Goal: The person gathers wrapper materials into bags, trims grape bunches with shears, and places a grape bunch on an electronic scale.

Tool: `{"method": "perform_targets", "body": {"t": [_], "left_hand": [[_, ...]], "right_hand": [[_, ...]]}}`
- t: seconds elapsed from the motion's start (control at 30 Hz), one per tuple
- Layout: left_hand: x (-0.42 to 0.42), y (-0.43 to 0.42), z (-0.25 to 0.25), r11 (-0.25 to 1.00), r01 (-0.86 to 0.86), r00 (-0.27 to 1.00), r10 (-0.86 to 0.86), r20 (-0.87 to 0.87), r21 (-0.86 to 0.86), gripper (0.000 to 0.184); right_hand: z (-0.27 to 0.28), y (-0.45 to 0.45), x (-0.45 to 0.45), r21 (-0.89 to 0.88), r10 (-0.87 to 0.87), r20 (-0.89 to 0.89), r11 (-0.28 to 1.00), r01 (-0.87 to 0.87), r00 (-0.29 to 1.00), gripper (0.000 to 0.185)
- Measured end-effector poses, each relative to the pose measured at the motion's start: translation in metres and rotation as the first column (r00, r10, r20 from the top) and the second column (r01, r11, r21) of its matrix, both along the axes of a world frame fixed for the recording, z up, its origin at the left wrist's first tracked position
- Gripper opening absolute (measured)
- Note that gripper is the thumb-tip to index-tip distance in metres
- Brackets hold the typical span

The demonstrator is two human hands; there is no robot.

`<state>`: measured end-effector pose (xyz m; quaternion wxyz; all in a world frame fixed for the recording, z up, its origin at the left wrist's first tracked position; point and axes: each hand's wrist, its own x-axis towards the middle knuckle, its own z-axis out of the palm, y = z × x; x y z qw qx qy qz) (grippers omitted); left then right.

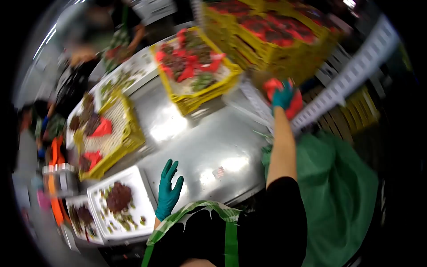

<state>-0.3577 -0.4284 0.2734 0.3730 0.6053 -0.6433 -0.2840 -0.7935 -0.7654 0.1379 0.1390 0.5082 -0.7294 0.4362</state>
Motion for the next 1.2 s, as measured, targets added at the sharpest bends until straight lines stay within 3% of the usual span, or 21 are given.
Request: {"method": "perform_targets", "body": {"t": [0.03, 0.07, 0.1, 0.13, 0.2, 0.27, 0.33, 0.4, 0.47, 0.5, 0.57, 0.6, 0.7, 0.8, 0.83, 0.93, 0.97, 1.0, 1.07, 1.1, 1.2], "left_hand": [[-0.001, 0.003, 0.008, 0.995, -0.050, 0.998, 0.052, -0.019, 0.089, 0.047], [0.001, 0.006, 0.017, 0.978, -0.114, 0.992, 0.122, -0.039, 0.175, 0.047], [0.010, 0.010, 0.010, 0.974, -0.153, 0.987, 0.159, -0.023, 0.165, 0.048], [0.015, 0.016, 0.017, 0.955, -0.195, 0.977, 0.208, -0.038, 0.221, 0.047], [0.037, 0.029, 0.002, 0.962, -0.253, 0.967, 0.251, 0.039, 0.103, 0.046], [0.047, 0.036, -0.005, 0.954, -0.296, 0.955, 0.294, 0.043, 0.049, 0.043], [0.056, 0.039, -0.013, 0.944, -0.317, 0.947, 0.320, -0.021, 0.086, 0.043], [0.071, 0.044, -0.021, 0.947, -0.307, 0.949, 0.311, -0.042, 0.095, 0.044], [0.078, 0.046, -0.015, 0.952, -0.299, 0.948, 0.304, -0.099, 0.059, 0.044], [0.085, 0.048, -0.016, 0.954, -0.300, 0.946, 0.298, -0.125, 0.009, 0.043], [0.101, 0.057, -0.003, 0.943, -0.330, 0.936, 0.333, -0.117, 0.045, 0.040], [0.111, 0.062, 0.002, 0.936, -0.345, 0.928, 0.351, -0.123, 0.066, 0.039], [0.160, 0.098, 0.007, 0.909, -0.410, 0.886, 0.417, -0.203, 0.078, 0.038], [0.190, 0.135, 0.000, 0.866, -0.491, 0.830, 0.499, -0.249, 0.101, 0.037], [0.199, 0.146, 0.000, 0.844, -0.526, 0.803, 0.534, -0.266, 0.108, 0.036], [0.227, 0.171, 0.000, 0.787, -0.608, 0.644, 0.566, -0.515, 0.105, 0.035], [0.235, 0.175, 0.006, 0.749, -0.626, 0.585, 0.634, -0.505, 0.215, 0.036], [0.247, 0.175, -0.003, 0.751, -0.658, 0.641, 0.599, -0.479, 0.058, 0.035], [0.264, 0.173, -0.006, 0.713, -0.701, 0.622, 0.626, -0.471, 0.021, 0.035], [0.275, 0.171, -0.004, 0.712, -0.703, 0.640, 0.629, -0.442, -0.005, 0.035], [0.304, 0.162, 0.004, 0.696, -0.714, 0.668, 0.643, -0.373, -0.078, 0.034]], "right_hand": [[-0.044, -0.006, -0.020, 0.262, 0.166, 0.077, 0.948, -0.180, 0.983, 0.045], [-0.076, -0.024, -0.039, 0.549, 0.123, 0.102, 0.821, -0.159, 0.987, 0.045], [-0.100, -0.040, -0.055, 0.790, 0.116, 0.087, 0.597, -0.139, 0.989, 0.045], [-0.111, -0.056, -0.058, 0.682, 0.082, 0.140, 0.715, -0.156, 0.987, 0.039], [-0.108, -0.093, -0.028, 0.431, 0.002, 0.295, 0.892, -0.135, 0.955, 0.032], [0.029, -0.058, 0.098, -0.053, 0.275, 0.244, 0.961, -0.270, 0.930, 0.026], [0.107, -0.026, 0.223, -0.333, 0.622, 0.142, 0.763, -0.554, 0.770, 0.027], [0.141, 0.024, 0.353, -0.459, 0.904, 0.251, 0.427, -0.779, 0.347, 0.034], [0.152, 0.074, 0.452, -0.414, 0.943, 0.315, 0.032, -0.910, -0.110, 0.045], [0.157, 0.100, 0.499, -0.253, 0.965, 0.239, -0.045, -0.966, -0.107, 0.049], [0.151, 0.145, 0.584, -0.066, 0.869, 0.440, -0.223, -0.973, -0.229, 0.065], [0.138, 0.159, 0.626, -0.053, 0.861, 0.397, -0.324, -0.945, -0.317, 0.072], [0.091, 0.195, 0.757, 0.102, 0.887, 0.296, -0.398, -0.912, -0.355, 0.097], [0.082, 0.213, 0.822, 0.402, 0.894, 0.418, -0.339, -0.851, -0.160, 0.111], [0.076, 0.213, 0.835, 0.397, 0.935, 0.320, -0.278, -0.875, -0.152, 0.119], [0.070, 0.186, 0.851, 0.360, 0.861, 0.454, -0.410, -0.838, -0.227, 0.119], [0.064, 0.174, 0.854, 0.355, 0.855, 0.462, -0.420, -0.835, -0.233, 0.120], [0.066, 0.169, 0.853, 0.356, 0.841, 0.498, -0.423, -0.833, -0.214, 0.118], [0.075, 0.162, 0.852, 0.349, 0.808, 0.560, -0.430, -0.832, -0.182, 0.116], [0.076, 0.161, 0.851, 0.308, 0.782, 0.597, -0.429, -0.849, -0.178, 0.092], [0.113, 0.164, 0.836, -0.058, 0.256, 0.943, -0.501, -0.864, -0.212, 0.064]]}}
